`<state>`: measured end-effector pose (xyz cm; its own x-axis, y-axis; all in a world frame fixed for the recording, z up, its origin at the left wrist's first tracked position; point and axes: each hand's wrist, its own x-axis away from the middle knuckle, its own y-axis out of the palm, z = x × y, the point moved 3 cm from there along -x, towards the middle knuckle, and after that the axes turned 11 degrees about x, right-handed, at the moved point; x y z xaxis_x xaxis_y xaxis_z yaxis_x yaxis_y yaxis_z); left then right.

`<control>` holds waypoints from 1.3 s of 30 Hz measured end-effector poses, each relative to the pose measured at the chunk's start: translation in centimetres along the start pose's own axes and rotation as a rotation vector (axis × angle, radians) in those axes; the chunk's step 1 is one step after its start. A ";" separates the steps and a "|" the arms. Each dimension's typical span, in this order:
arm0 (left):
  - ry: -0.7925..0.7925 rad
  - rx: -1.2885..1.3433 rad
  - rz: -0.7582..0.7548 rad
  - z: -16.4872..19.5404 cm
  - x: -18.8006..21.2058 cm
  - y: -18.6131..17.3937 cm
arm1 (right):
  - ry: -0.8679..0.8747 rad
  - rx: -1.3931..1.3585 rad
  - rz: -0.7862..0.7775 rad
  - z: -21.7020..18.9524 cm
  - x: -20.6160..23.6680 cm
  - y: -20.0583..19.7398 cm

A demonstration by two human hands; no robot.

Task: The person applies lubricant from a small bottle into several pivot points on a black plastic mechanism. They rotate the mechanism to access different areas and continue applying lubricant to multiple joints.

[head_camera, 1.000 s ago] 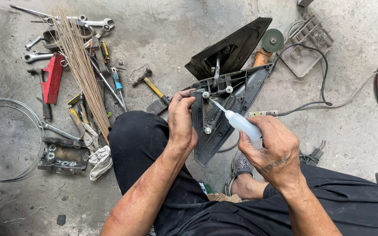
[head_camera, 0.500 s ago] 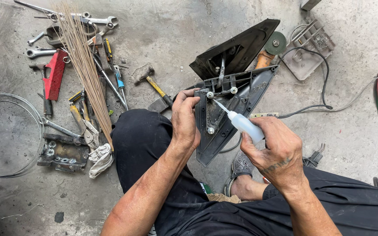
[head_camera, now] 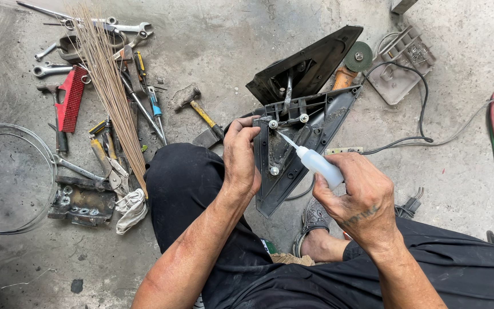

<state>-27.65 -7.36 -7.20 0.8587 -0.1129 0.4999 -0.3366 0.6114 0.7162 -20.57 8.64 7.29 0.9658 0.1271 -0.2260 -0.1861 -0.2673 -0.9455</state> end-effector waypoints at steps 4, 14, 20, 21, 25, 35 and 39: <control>0.009 0.001 -0.006 -0.1 -0.1 -0.1 | -0.015 0.004 0.023 -0.1 -0.1 -0.1; 0.010 0.006 -0.001 0.0 -0.1 -0.2 | -0.025 0.009 0.016 -0.2 -0.2 -0.2; 0.010 -0.003 -0.002 0.0 -0.1 -0.2 | -0.015 0.003 0.017 -0.1 -0.2 0.0; 0.007 -0.008 -0.001 -0.1 -0.1 -0.2 | -0.007 0.002 0.010 0.0 -0.2 0.1; 0.001 -0.001 -0.002 -0.1 -0.1 0.1 | 0.027 -0.046 -0.004 0.4 0.2 -0.1; -0.001 -0.043 0.022 0.1 0.0 0.1 | 0.342 -0.362 -0.044 3.8 3.5 2.2; -0.011 -0.026 0.013 0.1 0.2 0.1 | 0.576 -0.732 -0.050 5.9 5.8 3.9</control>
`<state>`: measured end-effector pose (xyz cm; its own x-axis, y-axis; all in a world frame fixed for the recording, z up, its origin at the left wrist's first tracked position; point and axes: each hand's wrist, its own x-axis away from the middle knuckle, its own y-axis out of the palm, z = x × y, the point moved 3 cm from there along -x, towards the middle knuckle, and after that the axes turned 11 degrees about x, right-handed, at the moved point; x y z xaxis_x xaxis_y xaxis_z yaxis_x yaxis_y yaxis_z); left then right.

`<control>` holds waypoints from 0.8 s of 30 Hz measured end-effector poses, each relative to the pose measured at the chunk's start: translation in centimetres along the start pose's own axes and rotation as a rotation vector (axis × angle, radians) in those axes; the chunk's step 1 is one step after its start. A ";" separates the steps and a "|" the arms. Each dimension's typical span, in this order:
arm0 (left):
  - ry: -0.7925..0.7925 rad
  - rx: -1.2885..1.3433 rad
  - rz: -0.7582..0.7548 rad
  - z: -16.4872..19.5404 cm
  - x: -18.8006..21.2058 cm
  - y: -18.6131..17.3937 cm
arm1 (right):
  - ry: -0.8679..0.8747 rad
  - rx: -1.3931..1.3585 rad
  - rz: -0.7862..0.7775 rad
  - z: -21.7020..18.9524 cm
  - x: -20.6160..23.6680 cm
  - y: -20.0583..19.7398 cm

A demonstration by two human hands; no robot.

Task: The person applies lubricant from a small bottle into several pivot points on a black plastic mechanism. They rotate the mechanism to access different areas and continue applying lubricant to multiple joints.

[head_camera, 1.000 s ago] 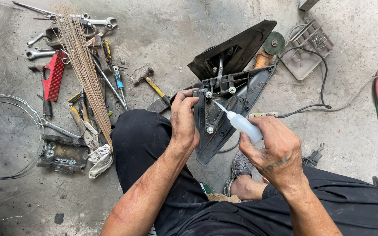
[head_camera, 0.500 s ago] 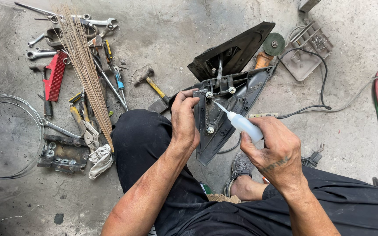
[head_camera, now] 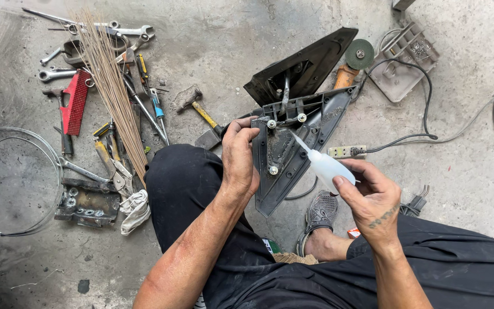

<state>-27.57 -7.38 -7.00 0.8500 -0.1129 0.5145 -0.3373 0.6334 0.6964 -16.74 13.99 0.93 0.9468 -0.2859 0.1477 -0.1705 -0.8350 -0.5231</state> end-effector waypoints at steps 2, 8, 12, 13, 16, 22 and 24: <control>-0.001 0.002 0.000 -0.1 0.0 0.0 | -0.044 -0.214 -0.013 1.1 0.2 -0.3; 0.000 -0.055 0.019 -0.3 0.0 -0.4 | -0.007 -0.648 -0.046 3.4 0.7 -0.6; -0.001 -0.103 0.021 -0.4 0.0 -0.4 | -0.012 -0.628 -0.038 3.5 0.9 -0.3; 0.006 -0.119 0.018 -0.3 0.0 -0.4 | -0.011 -0.621 -0.042 3.5 0.9 -0.2; -0.021 -0.135 0.042 -0.3 0.0 -0.4 | -0.005 -0.623 -0.048 3.2 0.8 0.3; 0.001 -0.087 -0.009 -0.2 0.0 -0.2 | -0.012 -0.598 -0.037 3.0 0.7 0.6; -0.002 -0.057 -0.029 -0.1 0.0 -0.1 | -0.032 -0.583 -0.037 3.0 0.7 0.7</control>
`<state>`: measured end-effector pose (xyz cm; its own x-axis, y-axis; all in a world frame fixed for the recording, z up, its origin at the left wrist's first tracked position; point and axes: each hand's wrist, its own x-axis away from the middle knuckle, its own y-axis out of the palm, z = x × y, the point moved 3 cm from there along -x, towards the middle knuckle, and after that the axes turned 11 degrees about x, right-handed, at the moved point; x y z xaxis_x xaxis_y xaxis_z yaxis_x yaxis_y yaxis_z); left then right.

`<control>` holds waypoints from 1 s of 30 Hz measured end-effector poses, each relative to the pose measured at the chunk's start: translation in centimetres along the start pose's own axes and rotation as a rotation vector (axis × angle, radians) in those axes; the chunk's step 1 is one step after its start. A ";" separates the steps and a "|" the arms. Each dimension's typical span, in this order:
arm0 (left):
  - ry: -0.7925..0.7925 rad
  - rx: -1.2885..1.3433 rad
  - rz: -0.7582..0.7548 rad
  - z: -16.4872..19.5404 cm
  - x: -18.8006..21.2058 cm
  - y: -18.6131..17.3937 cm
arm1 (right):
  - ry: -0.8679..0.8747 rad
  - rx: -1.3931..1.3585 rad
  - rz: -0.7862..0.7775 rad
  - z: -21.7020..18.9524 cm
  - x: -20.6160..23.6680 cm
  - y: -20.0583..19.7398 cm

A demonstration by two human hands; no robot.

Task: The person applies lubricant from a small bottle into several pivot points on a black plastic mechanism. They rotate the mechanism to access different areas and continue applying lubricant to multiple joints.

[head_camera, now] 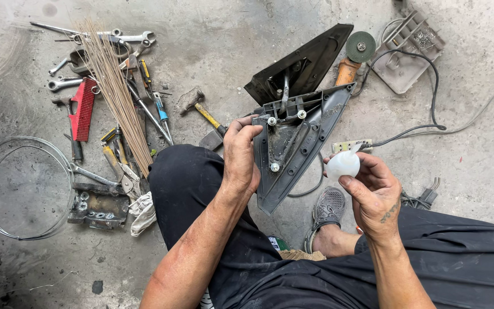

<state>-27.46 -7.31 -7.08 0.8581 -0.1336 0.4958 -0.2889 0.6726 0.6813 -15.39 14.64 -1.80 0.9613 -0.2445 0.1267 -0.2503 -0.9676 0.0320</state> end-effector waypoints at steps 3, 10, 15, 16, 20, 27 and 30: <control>0.013 -0.022 0.008 0.2 0.0 0.3 | -0.029 0.022 -0.013 0.1 0.0 0.1; 0.016 -0.035 -0.008 0.4 0.4 0.9 | -0.028 0.064 -0.015 0.5 0.0 0.0; 0.026 -0.041 -0.021 0.5 0.3 0.9 | -0.025 0.066 -0.012 0.5 -0.1 -0.1; 0.026 -0.045 -0.015 0.5 0.3 0.9 | -0.023 0.064 -0.012 0.4 -0.1 0.0; 0.042 -0.065 -0.012 0.4 0.2 0.8 | -0.014 0.034 -0.024 0.1 -0.1 0.2; 0.044 -0.066 -0.013 0.4 0.2 0.7 | -0.025 0.052 -0.031 -0.2 -0.2 0.3; 0.036 -0.057 -0.017 0.5 0.4 0.9 | -0.022 0.056 -0.027 -0.1 -0.1 0.3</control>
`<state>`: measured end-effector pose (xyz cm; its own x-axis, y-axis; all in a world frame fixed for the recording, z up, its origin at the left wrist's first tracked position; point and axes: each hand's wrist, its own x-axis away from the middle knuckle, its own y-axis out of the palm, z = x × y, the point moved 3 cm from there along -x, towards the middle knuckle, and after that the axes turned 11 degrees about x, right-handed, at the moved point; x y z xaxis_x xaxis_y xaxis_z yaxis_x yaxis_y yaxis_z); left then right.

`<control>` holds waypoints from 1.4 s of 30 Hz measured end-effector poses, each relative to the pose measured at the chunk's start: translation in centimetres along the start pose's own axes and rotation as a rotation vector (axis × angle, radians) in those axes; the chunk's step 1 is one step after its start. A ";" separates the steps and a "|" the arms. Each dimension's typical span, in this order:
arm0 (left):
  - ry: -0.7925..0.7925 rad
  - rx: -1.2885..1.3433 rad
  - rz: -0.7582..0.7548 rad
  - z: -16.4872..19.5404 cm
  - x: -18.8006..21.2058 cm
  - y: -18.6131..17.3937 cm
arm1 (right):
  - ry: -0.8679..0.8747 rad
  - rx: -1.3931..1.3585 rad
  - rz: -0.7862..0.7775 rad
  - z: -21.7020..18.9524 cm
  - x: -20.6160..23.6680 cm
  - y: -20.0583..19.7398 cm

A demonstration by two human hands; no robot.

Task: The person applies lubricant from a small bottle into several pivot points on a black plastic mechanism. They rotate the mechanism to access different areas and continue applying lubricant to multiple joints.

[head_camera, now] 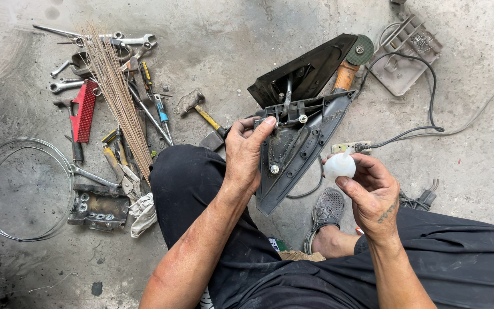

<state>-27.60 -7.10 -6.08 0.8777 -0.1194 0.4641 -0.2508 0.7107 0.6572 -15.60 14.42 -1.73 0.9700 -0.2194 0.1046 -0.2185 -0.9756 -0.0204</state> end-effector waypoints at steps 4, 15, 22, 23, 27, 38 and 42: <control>0.014 -0.017 0.005 0.1 0.1 0.2 | 0.003 -0.005 0.004 0.1 0.1 -0.1; -0.039 0.049 0.029 -0.1 -0.4 -0.1 | -0.058 -0.046 -0.022 -0.3 -0.3 -0.2; -0.051 0.033 0.039 -0.1 -0.3 -0.4 | -0.059 -0.082 -0.021 -0.1 -0.3 0.1; -0.054 0.041 0.037 -0.2 -0.3 -0.4 | -0.057 -0.086 -0.018 -0.1 -0.3 0.0; -0.037 0.040 0.027 0.0 -0.2 -0.3 | -0.078 -0.080 -0.027 -0.1 -0.3 0.0; -0.043 0.039 0.065 0.0 -0.1 -0.3 | -0.111 -0.071 0.060 2.4 -1.4 -1.6; 0.049 0.001 0.063 -0.3 -0.2 -0.7 | -0.013 0.132 0.238 7.6 -3.1 -4.0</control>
<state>-27.48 -7.31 -6.81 0.8791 -0.0399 0.4750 -0.3068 0.7154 0.6278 -16.88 18.97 -9.52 0.8947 -0.4414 0.0690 -0.4251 -0.8885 -0.1727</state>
